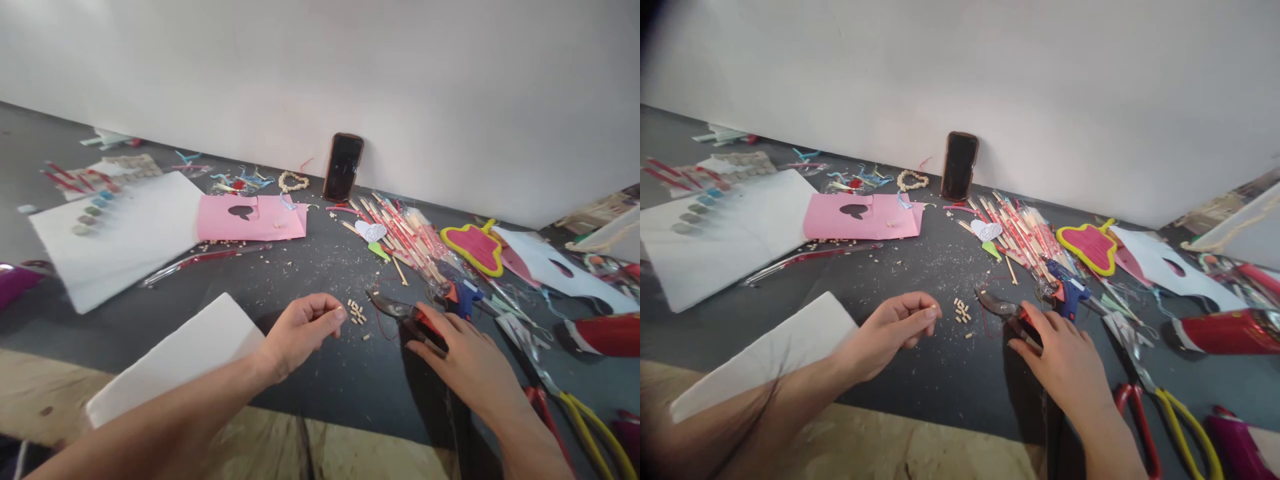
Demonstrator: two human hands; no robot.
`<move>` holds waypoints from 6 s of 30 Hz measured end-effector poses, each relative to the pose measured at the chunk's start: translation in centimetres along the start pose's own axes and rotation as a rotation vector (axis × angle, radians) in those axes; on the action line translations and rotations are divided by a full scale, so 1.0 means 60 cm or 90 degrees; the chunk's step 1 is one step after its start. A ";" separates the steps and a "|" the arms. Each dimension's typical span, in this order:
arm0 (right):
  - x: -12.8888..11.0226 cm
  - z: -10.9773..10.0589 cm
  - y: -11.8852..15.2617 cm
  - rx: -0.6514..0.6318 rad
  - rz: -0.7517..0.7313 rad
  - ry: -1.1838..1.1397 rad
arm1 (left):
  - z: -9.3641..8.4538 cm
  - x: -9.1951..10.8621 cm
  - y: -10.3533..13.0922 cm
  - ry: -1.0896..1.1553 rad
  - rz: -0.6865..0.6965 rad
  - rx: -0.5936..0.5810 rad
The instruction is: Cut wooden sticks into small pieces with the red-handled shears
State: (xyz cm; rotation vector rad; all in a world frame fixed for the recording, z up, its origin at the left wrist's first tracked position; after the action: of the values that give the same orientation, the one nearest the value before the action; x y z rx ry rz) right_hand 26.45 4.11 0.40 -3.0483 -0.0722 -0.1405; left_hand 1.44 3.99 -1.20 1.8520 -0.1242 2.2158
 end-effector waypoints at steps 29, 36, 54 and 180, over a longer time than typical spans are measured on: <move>-0.152 -0.090 -0.036 -0.013 -0.059 -0.351 | 0.000 0.006 -0.002 0.133 0.045 -0.023; -0.162 -0.081 0.014 -0.024 -0.055 -0.451 | 0.015 0.001 0.011 0.051 0.045 -0.119; -0.158 -0.051 0.032 -0.040 -0.060 -0.576 | 0.026 0.004 0.022 -0.092 0.027 -0.147; -0.156 -0.035 0.029 -0.190 0.091 -0.638 | 0.028 0.005 0.022 -0.139 0.076 -0.158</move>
State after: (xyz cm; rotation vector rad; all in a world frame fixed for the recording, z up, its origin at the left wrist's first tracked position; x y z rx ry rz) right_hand 17.02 1.80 1.45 -3.0201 0.1117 1.4797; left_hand 2.65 2.37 -0.49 1.9823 -0.5381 1.9569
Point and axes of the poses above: each hand's wrist, its own y-axis away from the middle knuckle, its own z-axis out of the palm, x = y × z, the point moved 4 cm from there along -y, towards the middle knuckle, and after that the axes turned 14 degrees about z, right-handed, at the moved point
